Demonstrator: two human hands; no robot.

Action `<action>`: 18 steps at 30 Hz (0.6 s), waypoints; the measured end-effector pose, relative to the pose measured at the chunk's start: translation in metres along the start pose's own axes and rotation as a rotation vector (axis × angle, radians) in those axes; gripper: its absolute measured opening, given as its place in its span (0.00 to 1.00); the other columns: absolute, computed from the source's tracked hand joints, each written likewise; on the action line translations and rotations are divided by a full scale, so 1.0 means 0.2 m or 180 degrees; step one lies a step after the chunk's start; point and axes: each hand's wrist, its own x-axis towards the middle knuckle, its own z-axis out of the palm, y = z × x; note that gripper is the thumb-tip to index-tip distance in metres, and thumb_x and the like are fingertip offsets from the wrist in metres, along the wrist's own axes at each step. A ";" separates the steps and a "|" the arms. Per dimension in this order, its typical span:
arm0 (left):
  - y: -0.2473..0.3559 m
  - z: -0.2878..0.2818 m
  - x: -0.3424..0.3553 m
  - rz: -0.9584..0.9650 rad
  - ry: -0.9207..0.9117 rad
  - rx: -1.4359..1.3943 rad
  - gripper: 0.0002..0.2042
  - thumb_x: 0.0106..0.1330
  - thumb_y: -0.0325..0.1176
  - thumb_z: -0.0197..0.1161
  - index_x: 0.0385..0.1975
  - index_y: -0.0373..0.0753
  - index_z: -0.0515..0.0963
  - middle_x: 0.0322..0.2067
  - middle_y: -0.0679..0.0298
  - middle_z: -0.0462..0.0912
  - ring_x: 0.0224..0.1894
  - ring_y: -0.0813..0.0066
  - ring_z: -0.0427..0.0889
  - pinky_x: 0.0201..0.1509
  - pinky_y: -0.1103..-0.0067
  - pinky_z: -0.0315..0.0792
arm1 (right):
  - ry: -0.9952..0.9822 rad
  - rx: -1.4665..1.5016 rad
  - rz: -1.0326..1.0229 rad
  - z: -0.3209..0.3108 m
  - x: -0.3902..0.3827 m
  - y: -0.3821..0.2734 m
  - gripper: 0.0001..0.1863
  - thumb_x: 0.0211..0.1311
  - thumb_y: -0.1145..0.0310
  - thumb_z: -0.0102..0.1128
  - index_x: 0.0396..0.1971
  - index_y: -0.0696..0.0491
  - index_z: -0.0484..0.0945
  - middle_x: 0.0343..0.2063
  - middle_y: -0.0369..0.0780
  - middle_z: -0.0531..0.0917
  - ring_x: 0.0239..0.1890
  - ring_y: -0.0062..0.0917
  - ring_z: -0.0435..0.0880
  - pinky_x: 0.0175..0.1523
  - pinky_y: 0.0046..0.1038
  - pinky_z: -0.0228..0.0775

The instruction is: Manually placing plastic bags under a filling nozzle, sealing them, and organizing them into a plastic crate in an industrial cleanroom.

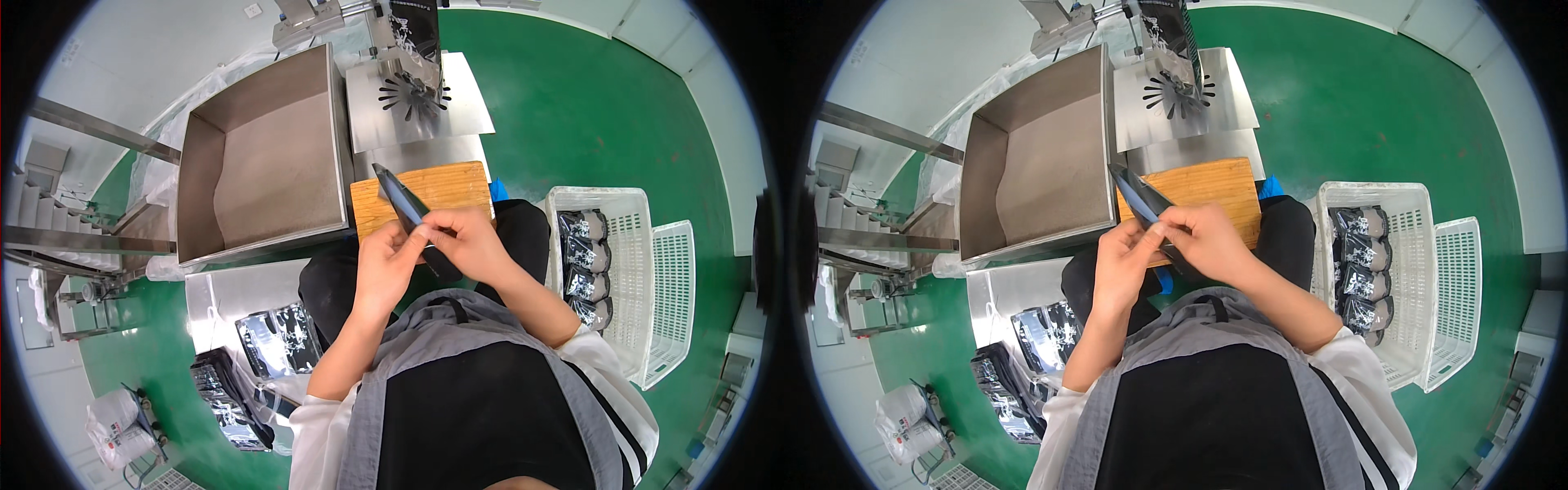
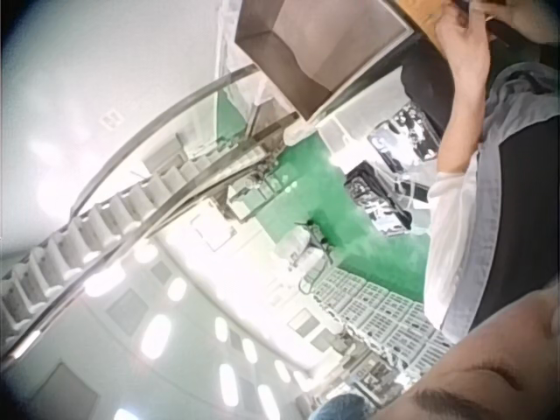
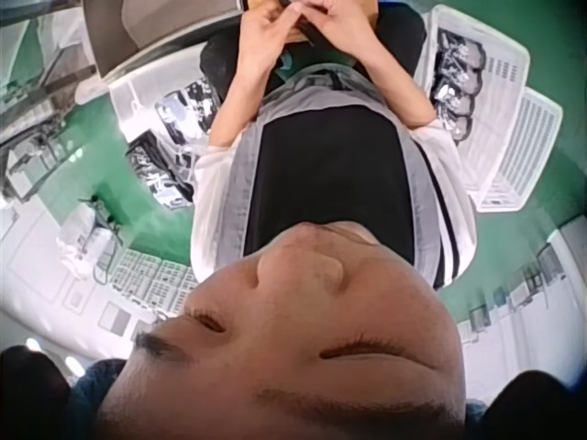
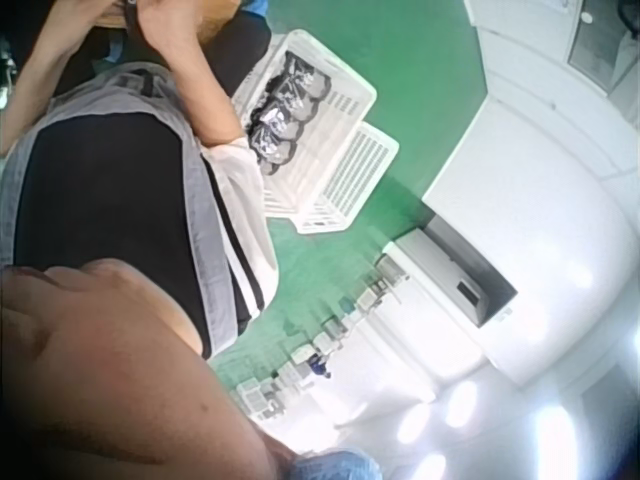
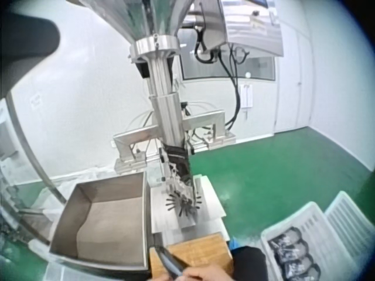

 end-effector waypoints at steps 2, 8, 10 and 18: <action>0.02 0.02 0.00 0.0198 0.0145 -0.0081 0.10 0.62 0.31 0.59 0.34 0.28 0.76 0.29 0.63 0.79 0.29 0.83 0.75 0.33 0.86 0.69 | 0.0066 -0.1358 -0.0613 0.00 -0.01 -0.05 0.05 0.50 0.74 0.58 0.21 0.59 0.73 0.14 0.41 0.74 0.16 0.28 0.72 0.24 0.29 0.63; -0.03 -0.01 0.00 0.0359 0.0430 -0.0407 0.10 0.60 0.32 0.62 0.25 0.30 0.76 0.20 0.67 0.77 0.22 0.86 0.72 0.26 0.87 0.68 | -0.0227 -0.0187 0.0357 -0.03 -0.02 -0.02 0.06 0.51 0.73 0.61 0.22 0.59 0.74 0.14 0.35 0.74 0.16 0.16 0.70 0.22 0.21 0.59; 0.01 -0.01 -0.01 0.0099 -0.0024 -0.1178 0.08 0.61 0.29 0.59 0.26 0.30 0.78 0.23 0.64 0.79 0.24 0.83 0.75 0.27 0.86 0.71 | -0.0288 0.0633 0.0732 -0.04 -0.02 0.01 0.04 0.54 0.75 0.60 0.25 0.59 0.76 0.15 0.31 0.74 0.20 0.10 0.67 0.24 0.18 0.59; 0.04 -0.05 -0.01 0.0030 -0.0417 -0.0745 0.07 0.62 0.25 0.56 0.29 0.27 0.77 0.26 0.60 0.81 0.28 0.75 0.80 0.31 0.80 0.78 | -0.0426 0.1349 0.0882 -0.06 -0.04 0.05 0.04 0.57 0.74 0.57 0.27 0.58 0.76 0.20 0.29 0.75 0.23 0.09 0.68 0.29 0.15 0.61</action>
